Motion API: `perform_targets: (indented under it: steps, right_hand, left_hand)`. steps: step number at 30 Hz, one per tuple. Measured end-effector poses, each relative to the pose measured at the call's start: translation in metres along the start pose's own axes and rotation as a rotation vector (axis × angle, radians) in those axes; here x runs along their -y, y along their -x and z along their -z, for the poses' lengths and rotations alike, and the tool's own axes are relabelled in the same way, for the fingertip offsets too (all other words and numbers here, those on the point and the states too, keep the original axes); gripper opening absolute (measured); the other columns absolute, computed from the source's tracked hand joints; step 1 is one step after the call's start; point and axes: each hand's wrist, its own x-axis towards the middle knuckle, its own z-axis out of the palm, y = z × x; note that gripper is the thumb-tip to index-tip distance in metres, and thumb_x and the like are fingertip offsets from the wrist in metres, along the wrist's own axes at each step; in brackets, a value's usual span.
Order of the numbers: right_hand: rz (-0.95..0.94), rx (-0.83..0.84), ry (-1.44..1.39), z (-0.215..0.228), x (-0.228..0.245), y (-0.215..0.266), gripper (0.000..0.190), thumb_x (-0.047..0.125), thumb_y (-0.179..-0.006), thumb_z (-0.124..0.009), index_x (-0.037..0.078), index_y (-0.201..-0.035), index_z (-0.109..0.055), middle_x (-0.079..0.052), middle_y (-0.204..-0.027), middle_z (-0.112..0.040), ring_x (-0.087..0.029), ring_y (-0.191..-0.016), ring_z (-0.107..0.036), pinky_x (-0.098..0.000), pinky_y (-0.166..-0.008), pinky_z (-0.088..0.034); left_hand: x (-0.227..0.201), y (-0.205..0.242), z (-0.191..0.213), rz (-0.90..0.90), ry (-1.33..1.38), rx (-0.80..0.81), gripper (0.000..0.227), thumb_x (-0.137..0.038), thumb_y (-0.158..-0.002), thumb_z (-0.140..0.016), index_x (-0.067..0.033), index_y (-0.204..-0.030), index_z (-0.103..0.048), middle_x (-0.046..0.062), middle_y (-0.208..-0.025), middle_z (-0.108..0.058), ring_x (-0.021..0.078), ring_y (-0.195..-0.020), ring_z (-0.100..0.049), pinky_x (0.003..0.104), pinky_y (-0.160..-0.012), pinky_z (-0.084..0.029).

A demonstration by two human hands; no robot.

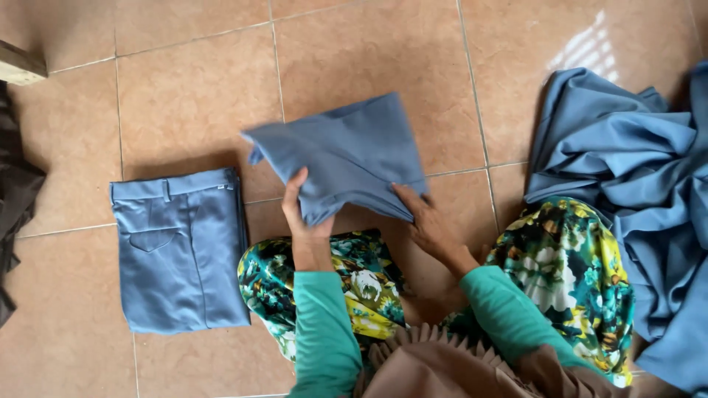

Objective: Folding blue trousers into a neat stack on the floor.

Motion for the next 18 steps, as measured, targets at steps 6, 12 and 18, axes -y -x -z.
perform_targets:
  steps: [6, 12, 18]
  right_hand:
    - [-0.518, -0.151, -1.123, 0.017, 0.038, -0.001, 0.036, 0.029, -0.085, -0.077, 0.008, -0.115, -0.076, -0.012, -0.099, -0.069, -0.031, -0.092, -0.066, -0.0519, -0.083, -0.049]
    - [-0.697, -0.047, -1.712, 0.021, -0.003, 0.002, 0.094, 0.033, -0.099, -0.064, 0.0, -0.163, -0.003, -0.027, -0.169, -0.003, -0.047, -0.154, -0.008, -0.0676, -0.121, -0.015]
    - [-0.933, -0.051, -1.747, 0.015, -0.017, 0.0, 0.097, 0.027, -0.097, -0.069, 0.005, -0.163, -0.002, -0.022, -0.17, 0.001, -0.04, -0.156, -0.005, -0.0622, -0.124, -0.014]
  left_hand:
    - [0.023, -0.007, -0.1, -0.049, -0.303, 0.28, 0.08, -0.026, -0.075, -0.089, -0.0092, -0.145, -0.055, 0.025, -0.126, -0.066, 0.0406, -0.108, -0.067, 0.053, -0.093, -0.057]
    - [0.068, 0.009, -0.079, -0.166, -0.85, 0.516, 0.066, -0.039, -0.1, -0.067, -0.0114, -0.155, -0.044, 0.033, -0.141, -0.056, 0.0441, -0.132, -0.058, 0.048, -0.107, -0.053]
    - [0.081, 0.007, 0.046, -0.088, -0.78, -0.157, 0.077, -0.03, -0.108, -0.051, 0.0039, -0.163, -0.01, 0.036, -0.161, -0.015, 0.0427, -0.152, -0.018, 0.049, -0.129, -0.011]
